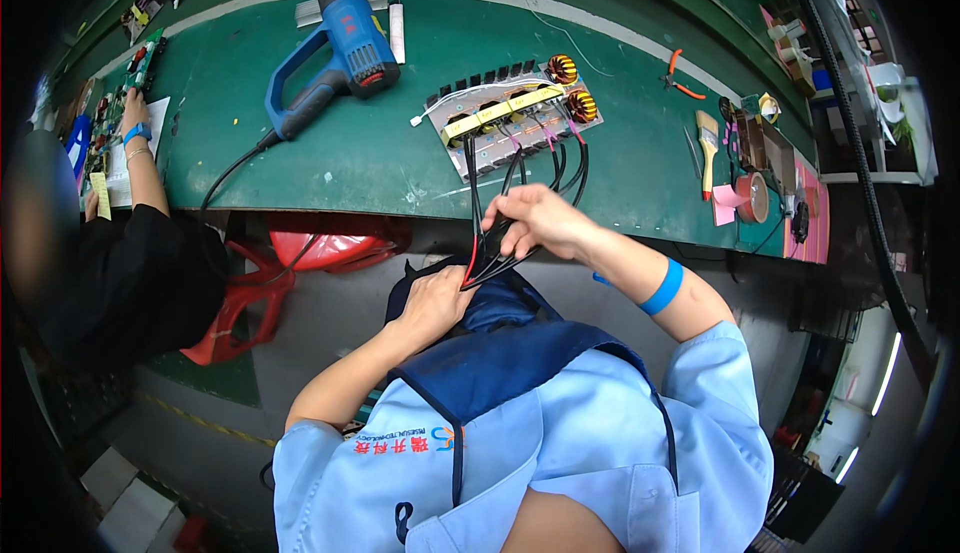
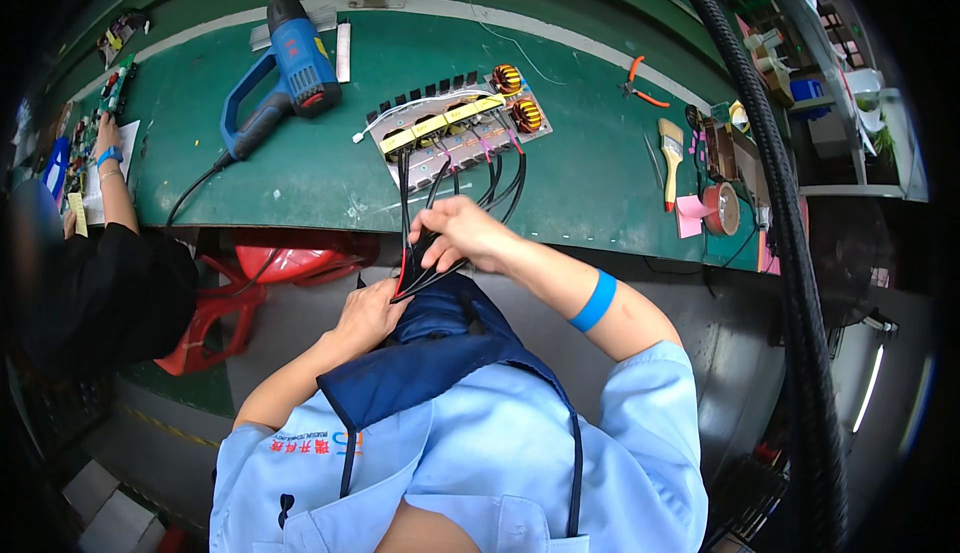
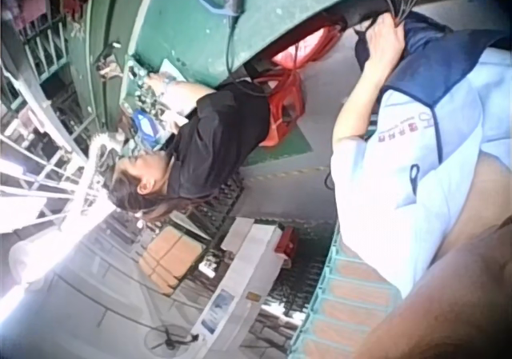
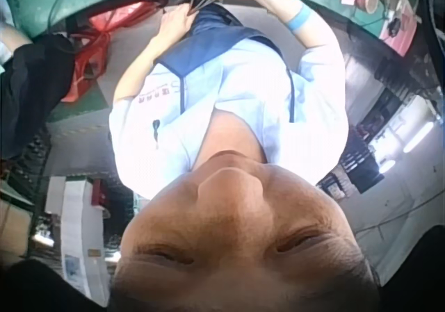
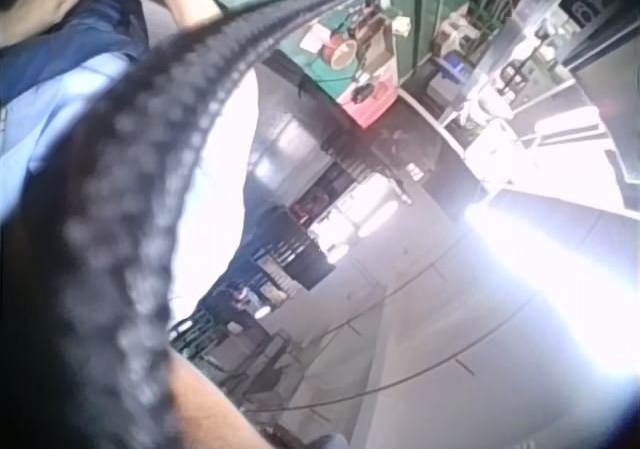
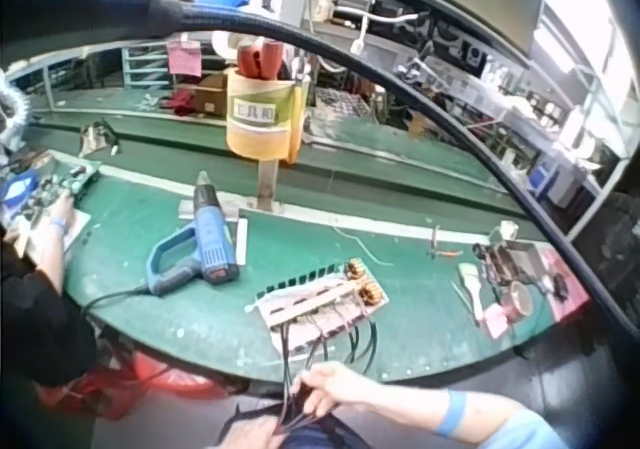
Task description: Apply heat shrink tubing and organize wiring on an electronic component board.
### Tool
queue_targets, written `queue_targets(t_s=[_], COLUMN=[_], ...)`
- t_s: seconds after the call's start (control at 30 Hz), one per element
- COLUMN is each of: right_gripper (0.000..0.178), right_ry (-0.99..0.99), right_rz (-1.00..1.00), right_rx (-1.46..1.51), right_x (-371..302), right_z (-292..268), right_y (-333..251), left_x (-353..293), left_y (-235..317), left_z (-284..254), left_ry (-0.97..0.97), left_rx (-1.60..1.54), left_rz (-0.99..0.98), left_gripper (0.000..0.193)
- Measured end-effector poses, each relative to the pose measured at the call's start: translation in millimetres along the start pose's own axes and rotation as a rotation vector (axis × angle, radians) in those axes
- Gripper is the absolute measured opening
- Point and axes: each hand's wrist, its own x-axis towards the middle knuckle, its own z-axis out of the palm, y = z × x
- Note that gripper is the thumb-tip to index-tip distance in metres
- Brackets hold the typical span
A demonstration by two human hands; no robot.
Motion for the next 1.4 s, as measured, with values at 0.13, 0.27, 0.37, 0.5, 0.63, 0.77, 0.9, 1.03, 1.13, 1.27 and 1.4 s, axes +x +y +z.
queue_targets(t_s=[0.13, 0.27, 0.37, 0.5, 0.63, 0.77, 0.9, 1.03, 1.13, 1.27, 1.4], right_gripper=[0.02, 0.018, 0.015, 0.015, 0.016, 0.02, 0.021, 0.023, 0.023, 0.023, 0.028], right_ry=[0.007, 0.09, 0.148, 0.235, 0.292, 0.374, 0.38, 0.419, 0.5, 0.187, 0.221], right_rz=[-0.019, -0.031, 0.004, -0.018, -0.021, -0.071, -0.075, -0.14, -0.262, -0.054, -0.031], right_rx=[0.203, 0.19, 0.085, -0.03, -0.187, -0.304, -0.456, -0.625, -0.794, -0.251, -0.114], right_x=[1, -2, 6, 12, 16, 27, 41, 63, 68, 45, 26], right_z=[-13, -30, -37, -43, -43, -44, -44, -46, -40, -35, -17], right_y=[21, 30, 22, 10, 0, -6, -19, -41, -41, -14, -2], left_x=[1, 2, 3, 2, 3, 2, -1, -1, 0, -7, -10], left_y=[1, -1, 0, -1, -2, 0, -2, 1, 4, -4, -10], left_z=[-14, -23, -20, -15, -14, -15, -14, -11, -9, -9, -6], left_ry=[0.034, -0.021, 0.028, 0.05, 0.051, 0.044, 0.042, 0.047, 0.023, -0.032, 0.02], left_rx=[-0.047, 0.041, 0.105, 0.128, 0.142, 0.144, 0.141, 0.125, 0.092, 0.16, 0.149], left_rz=[0.049, 0.067, 0.162, 0.204, 0.229, 0.214, 0.189, 0.209, 0.178, 0.085, 0.104], left_gripper=[0.013, 0.013, 0.016, 0.02, 0.021, 0.019, 0.017, 0.017, 0.016, 0.016, 0.016])
